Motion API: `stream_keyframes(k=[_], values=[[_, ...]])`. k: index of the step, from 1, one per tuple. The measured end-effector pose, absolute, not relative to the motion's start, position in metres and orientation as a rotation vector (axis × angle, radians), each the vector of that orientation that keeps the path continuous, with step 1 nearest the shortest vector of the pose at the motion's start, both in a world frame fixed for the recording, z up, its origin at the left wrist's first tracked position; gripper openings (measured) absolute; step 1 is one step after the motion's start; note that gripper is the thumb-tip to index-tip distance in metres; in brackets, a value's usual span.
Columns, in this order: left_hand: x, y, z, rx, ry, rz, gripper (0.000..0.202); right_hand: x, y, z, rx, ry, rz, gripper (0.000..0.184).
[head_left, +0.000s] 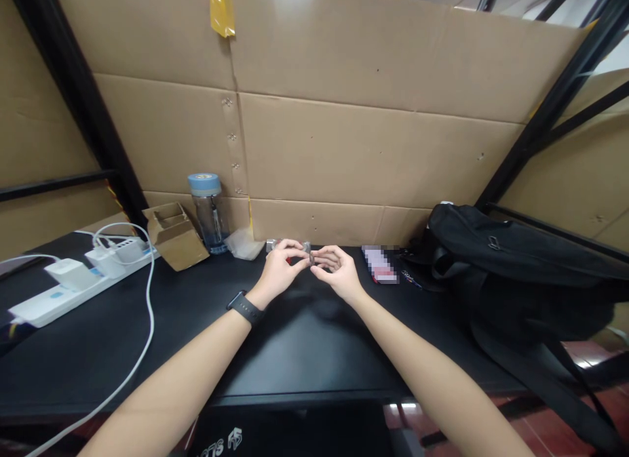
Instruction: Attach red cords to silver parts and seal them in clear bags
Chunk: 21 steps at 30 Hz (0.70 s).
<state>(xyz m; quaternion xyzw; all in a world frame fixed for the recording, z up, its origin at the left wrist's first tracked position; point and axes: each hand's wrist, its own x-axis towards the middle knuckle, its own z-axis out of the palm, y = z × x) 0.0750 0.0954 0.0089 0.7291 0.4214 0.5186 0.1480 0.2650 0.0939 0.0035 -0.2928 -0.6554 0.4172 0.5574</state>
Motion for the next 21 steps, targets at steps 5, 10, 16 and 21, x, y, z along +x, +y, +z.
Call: stream_keyframes(k=[5, 10, 16, 21], values=[[0.079, 0.087, 0.014, 2.187, 1.314, 1.493, 0.008, 0.265, 0.094, 0.002, -0.64, -1.473, 1.155, 0.04], [0.079, 0.081, 0.02, 2.331, 1.433, 1.462, 0.007, 0.266, 0.094, 0.0, -0.618, -1.429, 1.265, 0.038], [0.08, 0.079, 0.019, 2.482, 1.523, 1.439, 0.008, 0.269, 0.097, 0.001, -0.698, -1.484, 1.286, 0.036], [0.082, 0.078, 0.019, 2.497, 1.552, 1.422, 0.006, 0.271, 0.101, 0.002, -0.747, -1.544, 1.173, 0.028]])
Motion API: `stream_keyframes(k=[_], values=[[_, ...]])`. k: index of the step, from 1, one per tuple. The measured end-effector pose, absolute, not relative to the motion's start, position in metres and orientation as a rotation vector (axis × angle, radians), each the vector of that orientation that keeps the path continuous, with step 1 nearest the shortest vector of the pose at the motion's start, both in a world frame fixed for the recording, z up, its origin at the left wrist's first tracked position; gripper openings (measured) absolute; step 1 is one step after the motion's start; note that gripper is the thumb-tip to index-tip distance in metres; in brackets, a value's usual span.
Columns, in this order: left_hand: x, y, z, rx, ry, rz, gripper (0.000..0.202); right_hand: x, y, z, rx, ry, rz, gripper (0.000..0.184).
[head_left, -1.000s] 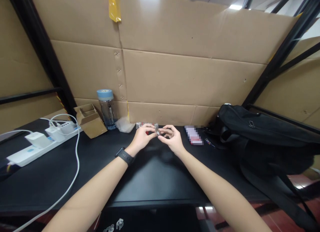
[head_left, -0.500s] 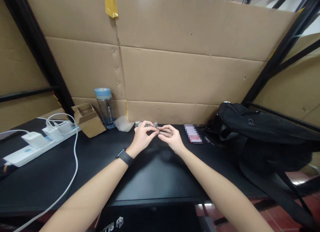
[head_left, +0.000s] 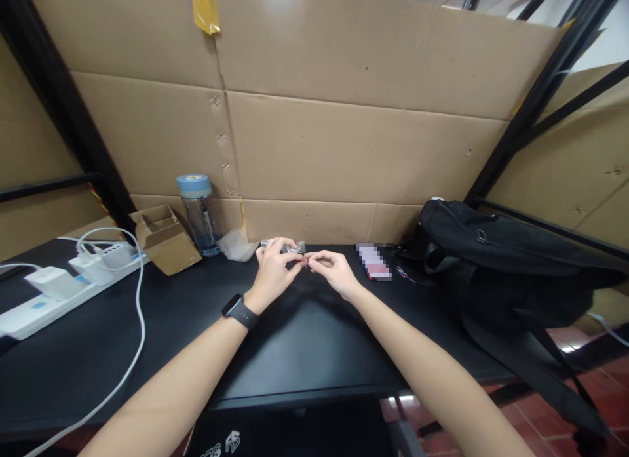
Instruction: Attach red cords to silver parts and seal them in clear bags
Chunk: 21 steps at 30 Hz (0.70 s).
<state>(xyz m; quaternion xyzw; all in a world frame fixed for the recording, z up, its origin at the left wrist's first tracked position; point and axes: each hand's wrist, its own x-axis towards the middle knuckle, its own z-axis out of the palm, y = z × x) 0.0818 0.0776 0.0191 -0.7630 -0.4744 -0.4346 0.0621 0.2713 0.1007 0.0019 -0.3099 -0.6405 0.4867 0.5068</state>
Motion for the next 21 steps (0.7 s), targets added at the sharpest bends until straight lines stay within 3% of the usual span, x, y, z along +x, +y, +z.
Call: stream_keyframes(k=[7, 13, 21], values=[[0.081, 0.079, 0.019, -2.411, -1.449, -1.24, 0.008, 0.278, 0.107, 0.0, -0.83, -1.767, 0.923, 0.019], [0.075, 0.083, 0.016, -2.522, -1.478, -1.202, 0.023, 0.293, 0.108, 0.01, -0.919, -2.116, 0.374, 0.006], [0.084, 0.088, -0.006, -2.825, -1.363, -0.899, 0.035, 0.299, 0.102, 0.021, -0.819, -2.199, 0.316, 0.006]])
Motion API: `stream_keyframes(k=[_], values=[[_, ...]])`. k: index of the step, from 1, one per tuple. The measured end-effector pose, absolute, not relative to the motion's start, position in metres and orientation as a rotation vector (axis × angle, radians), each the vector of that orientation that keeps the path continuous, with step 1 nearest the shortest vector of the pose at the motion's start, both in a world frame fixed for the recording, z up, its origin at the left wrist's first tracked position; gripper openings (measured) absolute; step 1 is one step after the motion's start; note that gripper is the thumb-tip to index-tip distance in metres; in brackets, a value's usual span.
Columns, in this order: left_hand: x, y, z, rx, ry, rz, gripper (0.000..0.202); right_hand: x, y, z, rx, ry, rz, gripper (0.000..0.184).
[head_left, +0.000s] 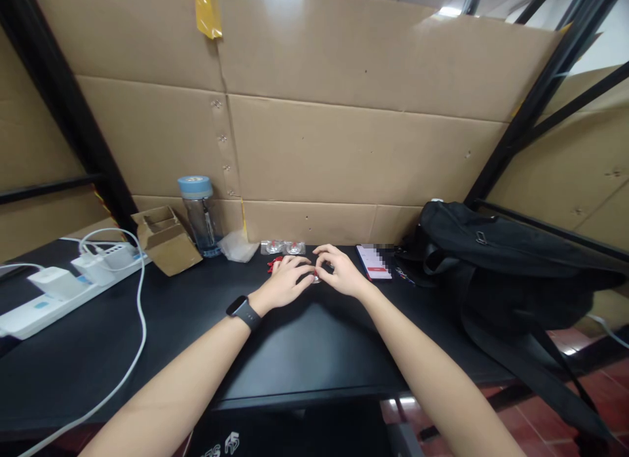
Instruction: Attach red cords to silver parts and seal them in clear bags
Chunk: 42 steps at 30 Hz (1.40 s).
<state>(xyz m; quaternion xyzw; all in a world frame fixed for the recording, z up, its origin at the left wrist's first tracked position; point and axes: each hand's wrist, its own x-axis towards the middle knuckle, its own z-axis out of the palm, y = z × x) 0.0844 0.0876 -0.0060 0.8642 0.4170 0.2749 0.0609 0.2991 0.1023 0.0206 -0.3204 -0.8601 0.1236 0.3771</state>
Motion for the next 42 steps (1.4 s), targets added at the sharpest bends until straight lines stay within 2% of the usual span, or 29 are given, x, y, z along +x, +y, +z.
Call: stream_keyframes(k=[17, 22, 26, 33, 37, 42], values=[[0.07, 0.092, -0.006, 2.694, 1.262, 0.736, 0.029, 0.3, 0.106, 0.012, -0.886, -2.35, 0.325, 0.009], [0.035, 0.11, -0.004, 2.61, 1.726, 0.867, 0.026, 0.302, 0.109, 0.009, -0.922, -2.387, 0.331, 0.007], [0.003, 0.122, -0.009, 2.451, 2.126, 0.699, 0.025, 0.304, 0.112, 0.008, -0.949, -2.403, 0.33, 0.008], [-0.016, 0.125, -0.004, 2.348, 2.25, 0.566, 0.026, 0.307, 0.114, 0.007, -0.938, -2.391, 0.335, 0.01], [-0.021, 0.122, 0.006, 2.345, 2.307, 0.62, 0.027, 0.308, 0.115, 0.006, -0.919, -2.399, 0.34, 0.009], [-0.018, 0.118, 0.02, 2.442, 2.214, 0.881, 0.031, 0.307, 0.114, 0.005, -0.896, -2.425, 0.349, 0.008]])
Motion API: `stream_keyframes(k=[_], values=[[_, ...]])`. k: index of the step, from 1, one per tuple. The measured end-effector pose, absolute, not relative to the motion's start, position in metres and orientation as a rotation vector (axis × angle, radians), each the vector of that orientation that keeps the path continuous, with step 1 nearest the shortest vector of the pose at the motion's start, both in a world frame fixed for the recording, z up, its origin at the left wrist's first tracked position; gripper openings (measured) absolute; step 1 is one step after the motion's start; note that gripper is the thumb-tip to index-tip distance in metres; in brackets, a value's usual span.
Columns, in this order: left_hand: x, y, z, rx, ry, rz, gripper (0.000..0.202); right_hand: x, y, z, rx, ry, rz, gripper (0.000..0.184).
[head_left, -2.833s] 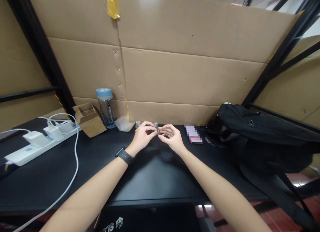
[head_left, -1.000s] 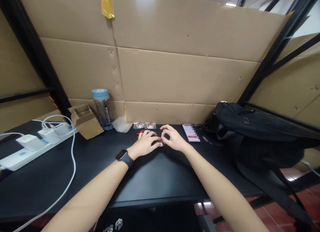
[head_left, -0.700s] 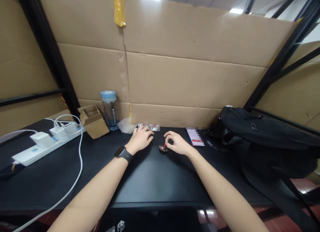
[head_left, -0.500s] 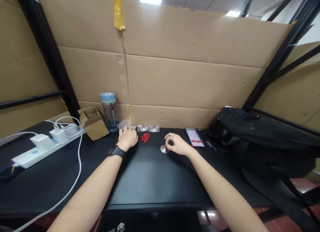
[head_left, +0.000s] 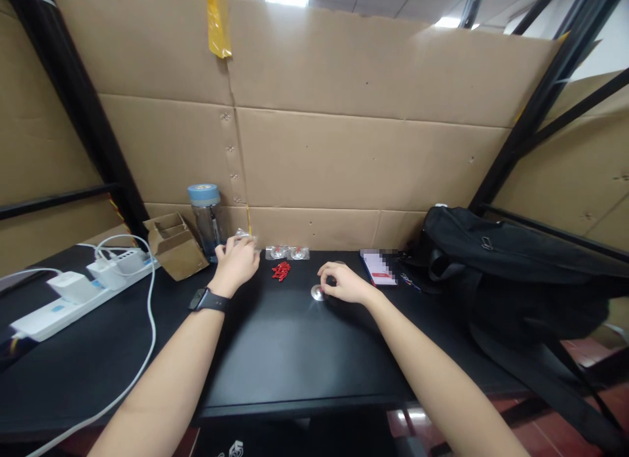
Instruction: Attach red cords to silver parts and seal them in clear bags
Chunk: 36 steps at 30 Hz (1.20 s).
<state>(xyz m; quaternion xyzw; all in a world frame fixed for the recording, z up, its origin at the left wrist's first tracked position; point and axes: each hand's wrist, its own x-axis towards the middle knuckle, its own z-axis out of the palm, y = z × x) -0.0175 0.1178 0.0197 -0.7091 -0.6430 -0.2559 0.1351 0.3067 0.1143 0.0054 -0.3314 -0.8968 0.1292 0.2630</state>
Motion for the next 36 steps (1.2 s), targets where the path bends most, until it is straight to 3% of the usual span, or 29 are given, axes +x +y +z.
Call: stream_keyframes(k=[8, 18, 25, 36], values=[[0.046, 0.097, 0.015, -2.437, -1.393, -0.84, 0.047, 0.311, 0.113, 0.014, -0.817, -2.486, 0.365, 0.007], [0.089, 0.089, -0.015, -2.719, -1.143, -0.567, 0.051, 0.352, 0.142, 0.007, -1.327, -2.262, 0.115, 0.013], [0.076, 0.089, 0.001, -2.706, -1.286, -0.709, 0.03, 0.352, 0.155, -0.018, -1.368, -2.248, 0.138, 0.039], [0.009, 0.12, 0.009, -2.553, -1.692, -0.55, 0.014, 0.353, 0.155, -0.011, -1.328, -2.272, 0.199, 0.022]])
